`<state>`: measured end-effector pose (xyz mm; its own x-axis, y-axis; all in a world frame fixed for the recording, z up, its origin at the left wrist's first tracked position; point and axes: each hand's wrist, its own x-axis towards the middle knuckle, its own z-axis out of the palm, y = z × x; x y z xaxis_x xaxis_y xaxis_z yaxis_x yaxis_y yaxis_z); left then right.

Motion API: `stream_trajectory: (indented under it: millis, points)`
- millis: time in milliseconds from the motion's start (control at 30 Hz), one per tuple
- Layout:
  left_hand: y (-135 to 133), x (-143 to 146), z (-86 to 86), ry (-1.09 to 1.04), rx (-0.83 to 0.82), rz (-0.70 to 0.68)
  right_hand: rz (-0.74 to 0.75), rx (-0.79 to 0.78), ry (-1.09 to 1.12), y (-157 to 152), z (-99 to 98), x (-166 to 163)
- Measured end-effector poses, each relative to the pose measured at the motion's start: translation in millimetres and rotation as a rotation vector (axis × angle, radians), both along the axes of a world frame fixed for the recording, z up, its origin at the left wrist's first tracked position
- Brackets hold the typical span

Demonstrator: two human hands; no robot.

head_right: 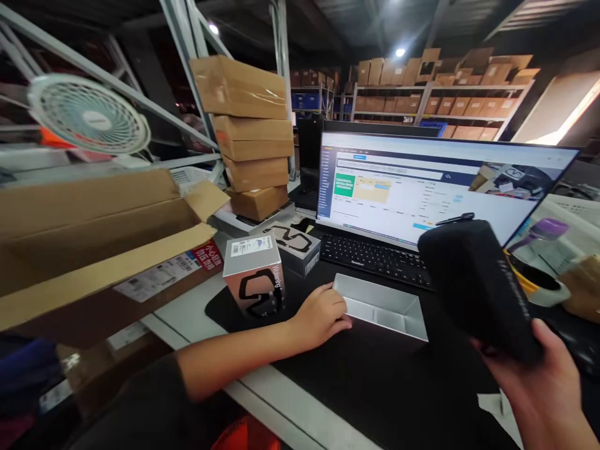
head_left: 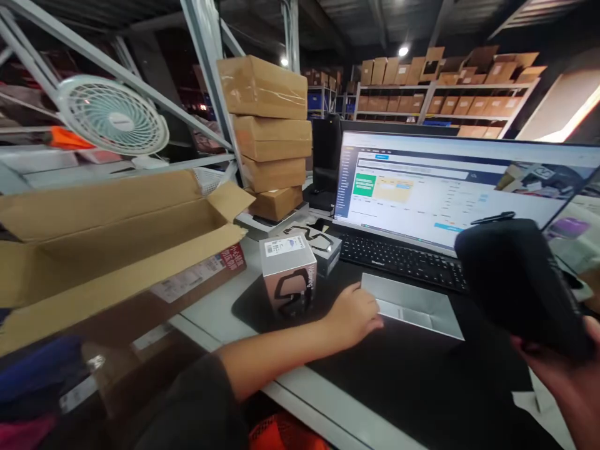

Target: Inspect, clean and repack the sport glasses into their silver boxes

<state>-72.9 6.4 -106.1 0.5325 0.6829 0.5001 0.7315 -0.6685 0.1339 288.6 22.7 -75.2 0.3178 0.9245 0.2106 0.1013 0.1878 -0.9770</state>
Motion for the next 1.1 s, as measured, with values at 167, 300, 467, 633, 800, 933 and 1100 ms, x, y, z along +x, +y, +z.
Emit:
stream_trajectory:
  millis: [167,300,467,633,800,933,1100]
  points:
    - [19.1,20.4,0.7,-0.082,0.007,0.128,0.080,-0.236,0.416,-19.7,15.9,-34.1]
    - [0.0,19.8,14.5,-0.466,-0.170,-0.079,0.293,-0.452,0.629,-35.3,1.6,-72.7]
    - [-36.3,18.4,16.7,-1.182,-0.680,-0.422,0.637,-0.800,0.718,-59.1,-31.7,-116.9]
    - [-41.6,23.6,8.8,-1.687,-0.768,-0.275,0.709,-0.824,0.629,-68.1,-35.9,-149.1]
    - [-34.7,16.7,6.0,-1.829,-0.671,0.003,0.823,-0.550,0.472,-63.1,-33.6,-161.4]
    - [-35.9,10.6,6.1,-1.740,-0.584,0.028,0.968,-0.491,0.182,-65.8,-36.2,-168.3]
    - [-44.8,16.1,19.5,-1.554,-0.526,0.136,1.020,-0.573,-0.160,-71.8,-22.1,-160.1]
